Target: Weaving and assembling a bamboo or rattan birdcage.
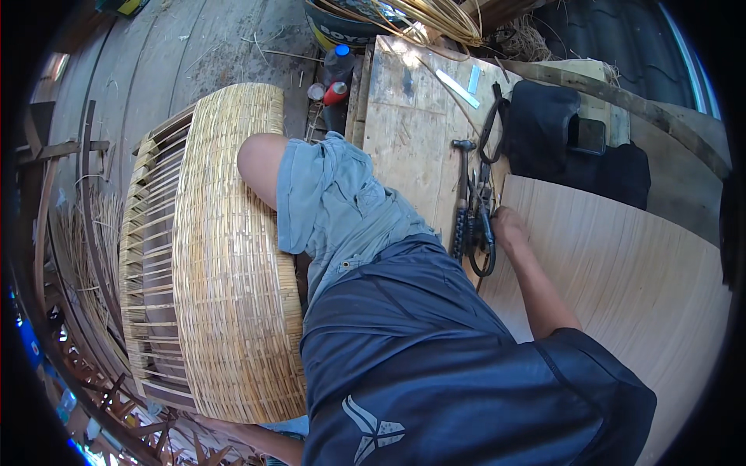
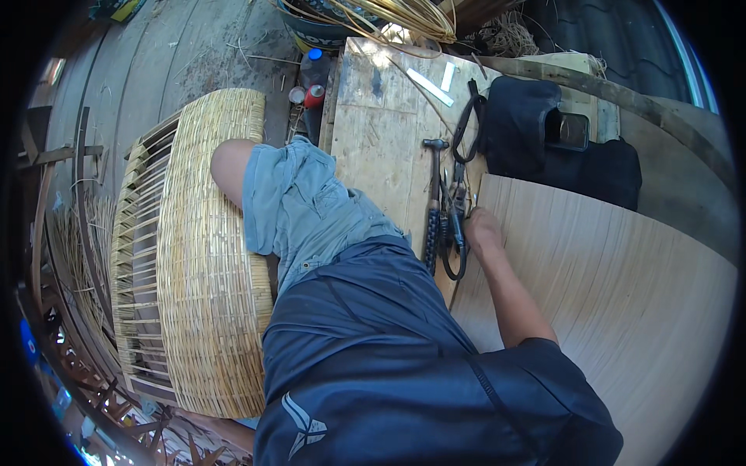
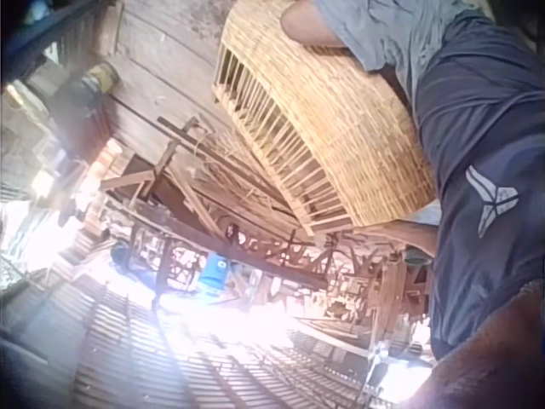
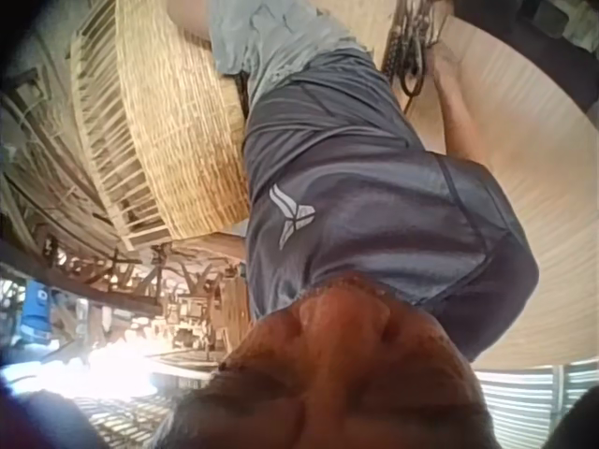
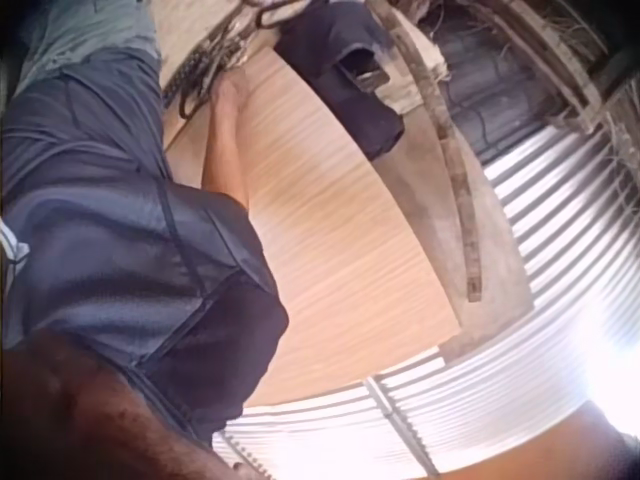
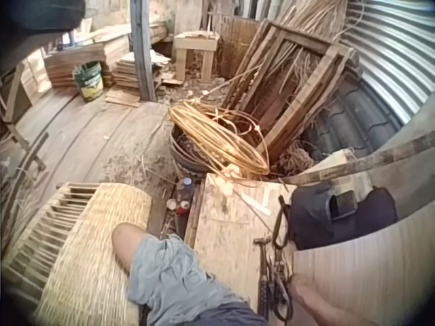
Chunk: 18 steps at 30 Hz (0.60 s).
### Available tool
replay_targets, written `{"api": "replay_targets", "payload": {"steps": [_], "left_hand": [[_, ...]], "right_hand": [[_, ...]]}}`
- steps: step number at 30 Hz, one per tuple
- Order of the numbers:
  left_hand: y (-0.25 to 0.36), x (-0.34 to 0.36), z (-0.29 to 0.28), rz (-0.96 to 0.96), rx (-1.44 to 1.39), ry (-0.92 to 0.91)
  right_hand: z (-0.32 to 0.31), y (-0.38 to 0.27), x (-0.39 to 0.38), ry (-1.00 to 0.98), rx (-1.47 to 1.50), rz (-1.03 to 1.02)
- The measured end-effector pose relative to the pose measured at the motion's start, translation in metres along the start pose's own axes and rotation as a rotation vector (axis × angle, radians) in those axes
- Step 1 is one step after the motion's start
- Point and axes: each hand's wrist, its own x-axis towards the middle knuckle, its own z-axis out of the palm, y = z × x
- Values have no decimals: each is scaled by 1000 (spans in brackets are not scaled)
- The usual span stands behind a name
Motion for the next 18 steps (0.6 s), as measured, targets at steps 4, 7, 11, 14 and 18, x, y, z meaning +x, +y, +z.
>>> {"api": "replay_targets", "payload": {"steps": [4,7,11,14,18], "left_hand": [[0,1,0,-3,-33,-14],[0,4,2,-3,-74,-36],[-3,6,-1,-31,-158,-55],[-9,7,-10,-64,-213,-46],[-15,7,-20,-118,-309,-63]], "right_hand": [[27,-6,-31,259,-27,30],[36,-12,-41,367,41,45],[37,-13,-34,167,276,139],[47,-10,-32,294,-10,79],[61,-3,-36,278,214,132]]}}
